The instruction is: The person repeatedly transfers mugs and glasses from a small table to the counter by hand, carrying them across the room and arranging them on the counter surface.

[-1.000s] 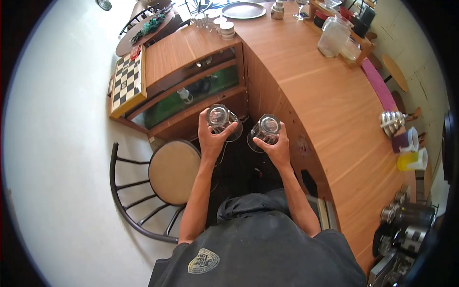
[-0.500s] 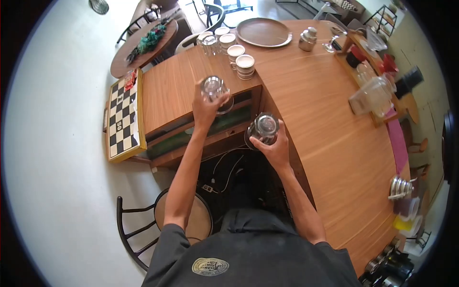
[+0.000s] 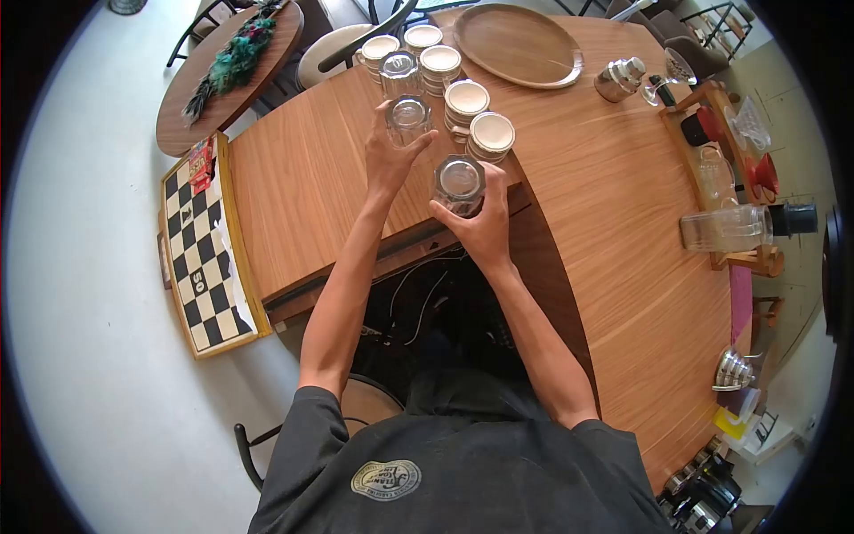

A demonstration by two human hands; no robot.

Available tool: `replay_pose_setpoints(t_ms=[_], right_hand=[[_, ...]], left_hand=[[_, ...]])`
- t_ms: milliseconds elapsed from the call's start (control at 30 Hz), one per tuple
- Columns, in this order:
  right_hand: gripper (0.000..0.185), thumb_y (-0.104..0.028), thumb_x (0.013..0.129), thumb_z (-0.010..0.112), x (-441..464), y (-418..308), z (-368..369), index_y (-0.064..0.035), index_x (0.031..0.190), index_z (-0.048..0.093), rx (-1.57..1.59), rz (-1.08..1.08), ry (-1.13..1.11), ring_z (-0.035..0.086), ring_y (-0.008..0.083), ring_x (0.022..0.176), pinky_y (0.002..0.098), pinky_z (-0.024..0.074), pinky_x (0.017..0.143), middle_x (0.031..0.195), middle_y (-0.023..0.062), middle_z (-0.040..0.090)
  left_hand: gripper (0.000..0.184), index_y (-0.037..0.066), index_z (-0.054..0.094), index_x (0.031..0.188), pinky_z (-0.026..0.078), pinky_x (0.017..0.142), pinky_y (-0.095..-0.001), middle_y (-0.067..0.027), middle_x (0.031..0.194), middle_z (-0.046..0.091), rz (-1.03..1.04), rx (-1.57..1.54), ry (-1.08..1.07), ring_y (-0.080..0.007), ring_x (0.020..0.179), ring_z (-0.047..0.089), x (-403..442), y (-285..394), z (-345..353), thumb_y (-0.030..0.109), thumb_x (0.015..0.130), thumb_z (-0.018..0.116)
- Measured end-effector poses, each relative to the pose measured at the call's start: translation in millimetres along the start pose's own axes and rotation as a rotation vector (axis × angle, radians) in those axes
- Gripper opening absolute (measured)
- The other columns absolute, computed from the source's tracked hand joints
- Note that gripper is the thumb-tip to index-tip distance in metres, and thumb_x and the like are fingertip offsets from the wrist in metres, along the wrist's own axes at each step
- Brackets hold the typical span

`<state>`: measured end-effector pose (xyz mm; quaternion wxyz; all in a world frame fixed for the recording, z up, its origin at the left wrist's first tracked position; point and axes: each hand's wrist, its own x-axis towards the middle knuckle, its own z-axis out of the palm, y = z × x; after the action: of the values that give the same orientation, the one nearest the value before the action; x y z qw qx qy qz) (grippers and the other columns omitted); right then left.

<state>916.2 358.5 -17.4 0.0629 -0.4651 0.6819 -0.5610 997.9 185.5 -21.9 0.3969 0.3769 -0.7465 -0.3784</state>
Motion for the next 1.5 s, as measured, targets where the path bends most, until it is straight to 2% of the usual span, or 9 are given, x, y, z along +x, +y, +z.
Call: replay_pose_setpoints(t_ms=[300, 400, 500, 567, 767, 867, 1067, 1433, 1500], right_hand=[[0.073, -0.016, 0.071, 0.088, 18.1, 7.3, 24.7, -0.0037, 0.131, 0.049, 0.043, 0.058, 0.014, 0.054, 0.035, 0.119, 0.0442, 0.0492, 0.098, 0.123, 0.0167, 0.05], [0.073, -0.016, 0.07, 0.088, 21.2, 11.1, 31.2, -0.0028, 0.131, 0.049, 0.014, 0.029, 0.034, 0.054, 0.0352, 0.119, 0.0438, 0.049, 0.099, 0.123, 0.0171, 0.051], [0.074, -0.015, 0.07, 0.088, 22.6, 17.5, 38.7, -0.0007, 0.131, 0.048, -0.023, -0.004, 0.065, 0.054, 0.0352, 0.119, 0.0438, 0.0488, 0.099, 0.123, 0.0178, 0.051], [0.074, -0.019, 0.071, 0.089, 22.2, 19.8, 41.5, -0.0009, 0.13, 0.048, -0.028, 0.016, 0.069, 0.056, 0.0345, 0.118, 0.0432, 0.049, 0.098, 0.122, 0.0173, 0.052], [0.08, -0.022, 0.071, 0.09, 22.4, 16.2, 43.8, 0.0004, 0.135, 0.047, -0.073, 0.057, 0.065, 0.056, 0.0371, 0.12, 0.0444, 0.0485, 0.1, 0.125, 0.0195, 0.053], [0.085, -0.021, 0.07, 0.09, 22.5, 12.1, 38.4, 0.0012, 0.139, 0.044, -0.171, 0.031, 0.049, 0.054, 0.0402, 0.122, 0.0467, 0.0485, 0.101, 0.126, 0.021, 0.051], [0.086, -0.016, 0.071, 0.088, 16.8, 3.7, 22.3, -0.0015, 0.142, 0.042, -0.224, 0.113, -0.055, 0.055, 0.0416, 0.121, 0.0476, 0.0519, 0.097, 0.13, 0.0214, 0.049], [0.081, -0.012, 0.072, 0.088, 13.6, 12.3, 21.5, -0.0049, 0.139, 0.043, -0.13, 0.114, -0.045, 0.057, 0.0398, 0.118, 0.0477, 0.0522, 0.095, 0.125, 0.0197, 0.051], [0.07, -0.015, 0.077, 0.087, 13.2, 15.1, 19.9, -0.0035, 0.134, 0.048, -0.126, 0.102, -0.024, 0.059, 0.028, 0.112, 0.0401, 0.0553, 0.089, 0.118, 0.0152, 0.053]], left_hand=[[0.084, 0.0, 0.046, 0.141, 0.051, 0.1, -0.0375, -0.0174, 0.125, 0.064, 0.065, -0.016, 0.006, -0.0272, 0.114, 0.065, 0.7, -16.2, 11.1, 0.036, 0.078, 0.089], [0.075, -0.002, 0.043, 0.143, 0.049, 0.105, -0.0385, -0.0201, 0.135, 0.056, 0.105, -0.055, 0.07, -0.029, 0.124, 0.059, -21.9, -20.5, 5.3, 0.026, 0.086, 0.083], [0.068, -0.002, 0.04, 0.145, 0.046, 0.11, -0.041, -0.0211, 0.141, 0.049, -0.074, -0.053, 0.06, -0.0305, 0.132, 0.052, -56.2, -37.0, 1.1, 0.016, 0.09, 0.076], [0.071, 0.0, 0.037, 0.149, 0.04, 0.114, -0.0447, -0.0246, 0.138, 0.049, -0.097, -0.204, -0.019, -0.0383, 0.135, 0.047, -75.5, -37.8, 3.3, 0.01, 0.088, 0.071], [0.104, 0.006, 0.019, 0.159, 0.032, 0.119, -0.0479, -0.0277, 0.153, 0.033, 0.117, 0.049, -0.184, -0.0421, 0.144, 0.034, -79.6, -14.1, 7.9, 0.011, 0.077, 0.082], [0.115, 0.007, 0.016, 0.16, 0.03, 0.12, -0.0494, -0.0263, 0.158, 0.027, 0.076, 0.015, -0.206, -0.0421, 0.148, 0.027, -76.7, -17.4, 11.2, 0.015, 0.07, 0.088], [0.119, 0.008, 0.018, 0.16, 0.03, 0.12, -0.0498, -0.0251, 0.158, 0.028, 0.071, -0.006, -0.193, -0.0414, 0.149, 0.027, -74.1, -26.9, 11.6, 0.024, 0.068, 0.092], [0.117, 0.008, 0.02, 0.159, 0.033, 0.119, -0.0499, -0.0258, 0.157, 0.03, 0.075, -0.045, -0.151, -0.0414, 0.147, 0.03, -72.7, -29.5, 16.1, 0.025, 0.068, 0.092], [0.117, 0.008, 0.02, 0.159, 0.033, 0.118, -0.0497, -0.0259, 0.156, 0.03, 0.084, -0.043, -0.155, -0.0416, 0.147, 0.03, -72.1, -30.8, 17.4, 0.025, 0.069, 0.092]])
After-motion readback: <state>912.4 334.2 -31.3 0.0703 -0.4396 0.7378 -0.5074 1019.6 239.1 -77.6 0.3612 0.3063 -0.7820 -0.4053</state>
